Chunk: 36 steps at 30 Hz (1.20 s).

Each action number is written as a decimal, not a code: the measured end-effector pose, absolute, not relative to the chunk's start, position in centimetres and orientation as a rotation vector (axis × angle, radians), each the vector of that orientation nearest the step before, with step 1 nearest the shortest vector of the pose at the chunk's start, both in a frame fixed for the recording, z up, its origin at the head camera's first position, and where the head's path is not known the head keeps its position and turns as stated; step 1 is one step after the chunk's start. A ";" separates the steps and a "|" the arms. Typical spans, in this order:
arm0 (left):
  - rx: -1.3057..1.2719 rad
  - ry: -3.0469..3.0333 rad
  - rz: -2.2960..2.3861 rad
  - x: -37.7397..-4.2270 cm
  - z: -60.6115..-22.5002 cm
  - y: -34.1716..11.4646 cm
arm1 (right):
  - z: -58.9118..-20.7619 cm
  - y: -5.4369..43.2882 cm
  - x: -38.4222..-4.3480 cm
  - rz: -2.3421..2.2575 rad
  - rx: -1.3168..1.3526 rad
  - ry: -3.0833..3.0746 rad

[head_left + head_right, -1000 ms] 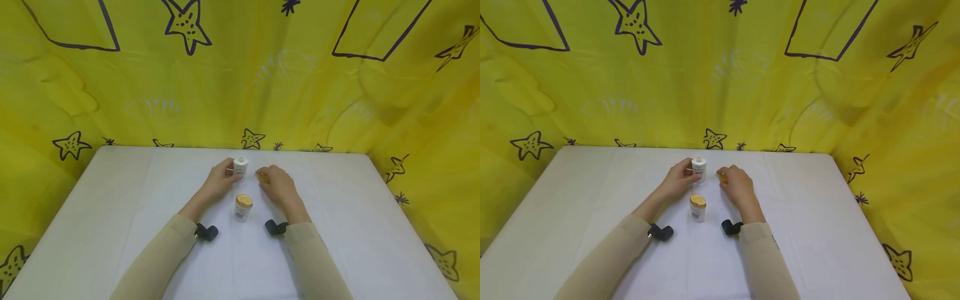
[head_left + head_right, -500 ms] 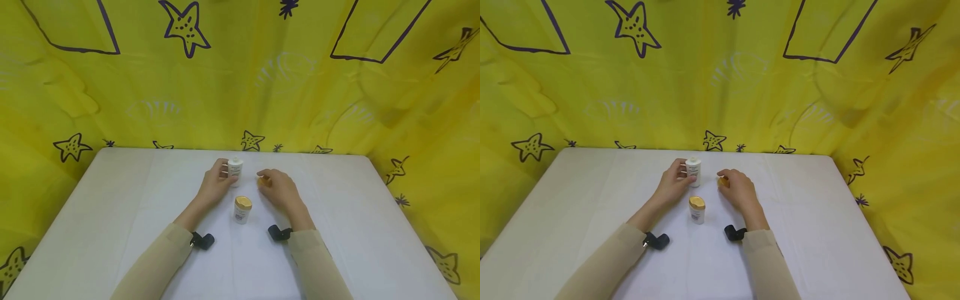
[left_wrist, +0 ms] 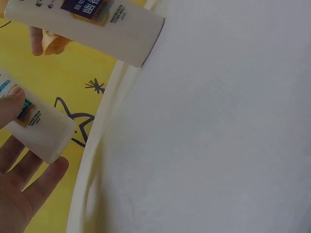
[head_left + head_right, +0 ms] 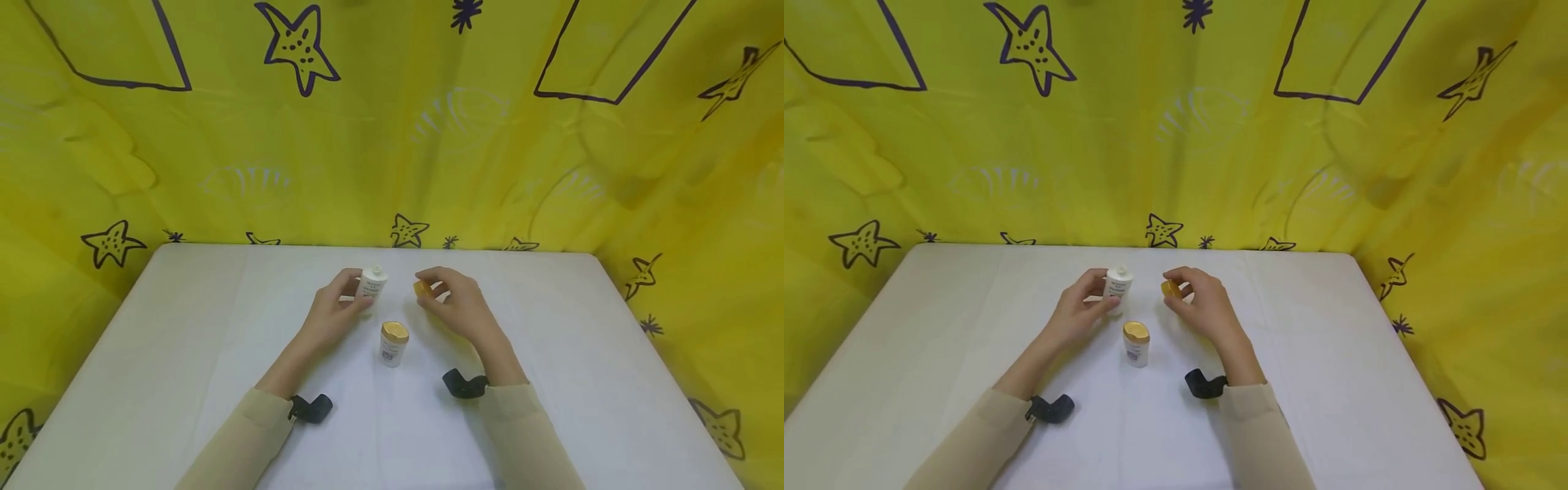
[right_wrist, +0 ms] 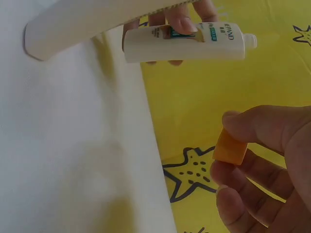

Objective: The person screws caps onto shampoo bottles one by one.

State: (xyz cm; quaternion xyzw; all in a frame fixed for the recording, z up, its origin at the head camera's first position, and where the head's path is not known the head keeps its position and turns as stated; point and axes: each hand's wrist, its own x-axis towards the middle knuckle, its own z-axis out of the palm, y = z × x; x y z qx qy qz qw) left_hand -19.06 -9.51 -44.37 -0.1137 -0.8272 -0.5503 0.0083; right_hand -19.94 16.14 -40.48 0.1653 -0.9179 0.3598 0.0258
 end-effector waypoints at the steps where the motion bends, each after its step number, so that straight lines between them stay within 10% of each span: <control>1: -0.390 -2.586 -1.707 -18.9 -44.3 -9.6 | -40.3 16.1 -19.8 1.134 0.532 -2.811; 36: -0.742 -2.628 -1.371 -17.3 -43.5 -10.0 | -38.5 14.1 -17.7 1.368 0.857 -2.495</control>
